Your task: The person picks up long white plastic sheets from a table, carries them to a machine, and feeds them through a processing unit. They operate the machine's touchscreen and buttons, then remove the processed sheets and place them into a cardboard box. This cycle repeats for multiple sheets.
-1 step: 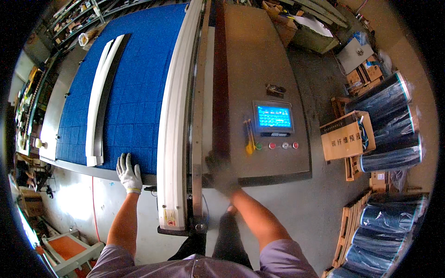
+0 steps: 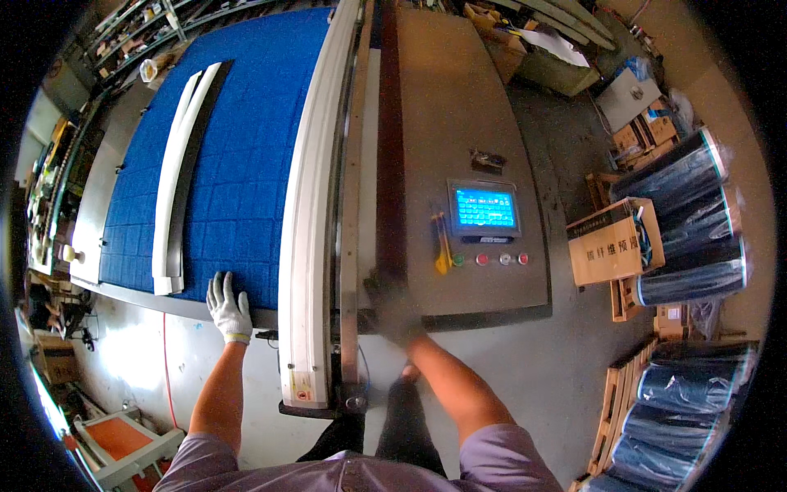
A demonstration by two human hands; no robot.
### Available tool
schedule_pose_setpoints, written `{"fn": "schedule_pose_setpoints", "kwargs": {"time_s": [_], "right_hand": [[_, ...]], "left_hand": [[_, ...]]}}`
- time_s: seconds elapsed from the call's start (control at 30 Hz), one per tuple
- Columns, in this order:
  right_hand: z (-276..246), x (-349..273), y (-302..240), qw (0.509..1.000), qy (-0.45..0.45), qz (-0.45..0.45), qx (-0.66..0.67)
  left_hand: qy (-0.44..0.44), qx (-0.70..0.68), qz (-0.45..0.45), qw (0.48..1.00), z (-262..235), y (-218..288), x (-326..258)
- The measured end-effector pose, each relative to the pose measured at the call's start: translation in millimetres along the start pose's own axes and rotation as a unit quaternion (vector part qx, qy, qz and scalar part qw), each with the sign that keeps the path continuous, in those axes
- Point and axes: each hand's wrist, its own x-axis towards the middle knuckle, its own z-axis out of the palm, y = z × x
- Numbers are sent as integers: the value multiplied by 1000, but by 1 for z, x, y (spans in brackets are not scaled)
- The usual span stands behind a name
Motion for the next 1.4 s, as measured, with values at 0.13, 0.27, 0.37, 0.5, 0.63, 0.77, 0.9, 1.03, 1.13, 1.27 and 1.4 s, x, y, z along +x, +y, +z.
{"fn": "schedule_pose_setpoints", "kwargs": {"time_s": [0.13, 0.27, 0.37, 0.5, 0.63, 0.77, 0.9, 1.03, 1.13, 1.27, 1.4], "right_hand": [[-25, 4, -8, 999, 17, -12, 30], [-15, -7, 1, 997, 2, 18, 78], [3, -45, 17, 968, 86, 175, 156], [-11, -54, 60, 908, 218, 353, 62], [-33, -38, 89, 926, 215, 310, -32], [-23, -36, 102, 929, 182, 311, -83], [-27, -26, 98, 920, 160, 350, -71], [-37, -21, 92, 891, 219, 383, -111], [-34, -21, 95, 886, 202, 403, -107], [-30, -22, 98, 887, 212, 392, -122], [-29, -21, 98, 885, 219, 384, -148]], "left_hand": [[4, -3, 5, 1000, -1, -3, 1], [21, -7, 16, 1000, 1, 2, 5], [30, 11, 28, 999, 7, -3, 2], [26, 20, 31, 999, 12, -6, -5], [20, 18, 37, 999, 12, 1, -1], [16, 17, 40, 999, 6, 3, 0], [22, 23, 40, 999, 9, -2, -1], [23, 28, 40, 999, 10, -2, -1], [22, 24, 41, 999, 9, -2, -1], [20, 30, 40, 999, 10, -3, -1], [8, 33, 32, 999, 10, -3, 0]]}}
